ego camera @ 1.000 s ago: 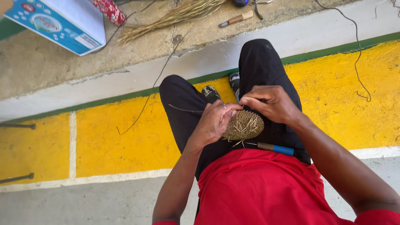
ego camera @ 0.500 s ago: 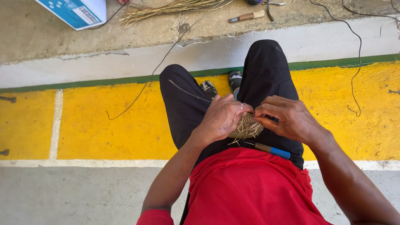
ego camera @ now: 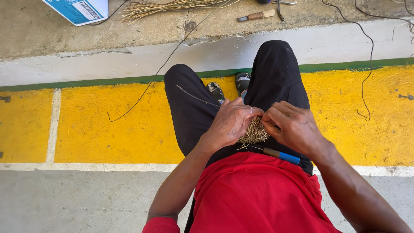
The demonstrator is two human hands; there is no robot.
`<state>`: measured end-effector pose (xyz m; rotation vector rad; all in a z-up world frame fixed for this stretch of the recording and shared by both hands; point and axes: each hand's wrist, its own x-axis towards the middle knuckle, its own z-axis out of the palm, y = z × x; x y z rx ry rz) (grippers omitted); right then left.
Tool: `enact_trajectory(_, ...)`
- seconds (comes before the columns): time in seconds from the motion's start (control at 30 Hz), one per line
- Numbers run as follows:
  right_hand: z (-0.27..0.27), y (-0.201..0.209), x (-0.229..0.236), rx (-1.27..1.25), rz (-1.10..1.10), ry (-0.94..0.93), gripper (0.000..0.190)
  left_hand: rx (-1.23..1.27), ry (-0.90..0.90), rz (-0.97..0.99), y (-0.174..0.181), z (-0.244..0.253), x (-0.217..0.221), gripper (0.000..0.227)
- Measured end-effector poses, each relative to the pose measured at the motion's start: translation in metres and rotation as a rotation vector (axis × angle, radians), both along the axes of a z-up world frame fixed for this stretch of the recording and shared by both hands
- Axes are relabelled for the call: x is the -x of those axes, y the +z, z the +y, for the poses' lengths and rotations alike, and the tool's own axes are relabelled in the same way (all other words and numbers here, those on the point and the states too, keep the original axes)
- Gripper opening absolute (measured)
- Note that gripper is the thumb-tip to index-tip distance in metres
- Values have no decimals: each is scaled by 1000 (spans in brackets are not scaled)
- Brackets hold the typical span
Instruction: The recorder is seen weaving a small basket using straw or bamboo strips.
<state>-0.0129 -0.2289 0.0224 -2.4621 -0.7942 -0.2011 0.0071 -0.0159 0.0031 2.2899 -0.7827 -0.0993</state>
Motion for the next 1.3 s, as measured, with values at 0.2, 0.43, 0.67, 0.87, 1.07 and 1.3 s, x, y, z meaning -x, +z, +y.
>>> enact_trajectory(0.2,5,-10,-3,-65,-16,47,14,46,-21,-55,-7,9,-2,29)
enact_trajectory(0.43,-18,-37,-45,-356,501,25,17,88,-49,-79,3,10,6,26)
enact_trajectory(0.67,-17,-48,-60,-424,748,278,21,55,-47,-147,4,10,11,33)
enact_trajectory(0.87,-18,-56,-63,-299,733,339,19,72,-51,-119,7,11,13,28)
enact_trajectory(1.07,-24,-77,-72,-427,576,111,16,100,-49,-114,13,9,15,24)
enact_trajectory(1.3,-12,-30,-1,-504,546,172,22,100,25,-121,20,13,30,21)
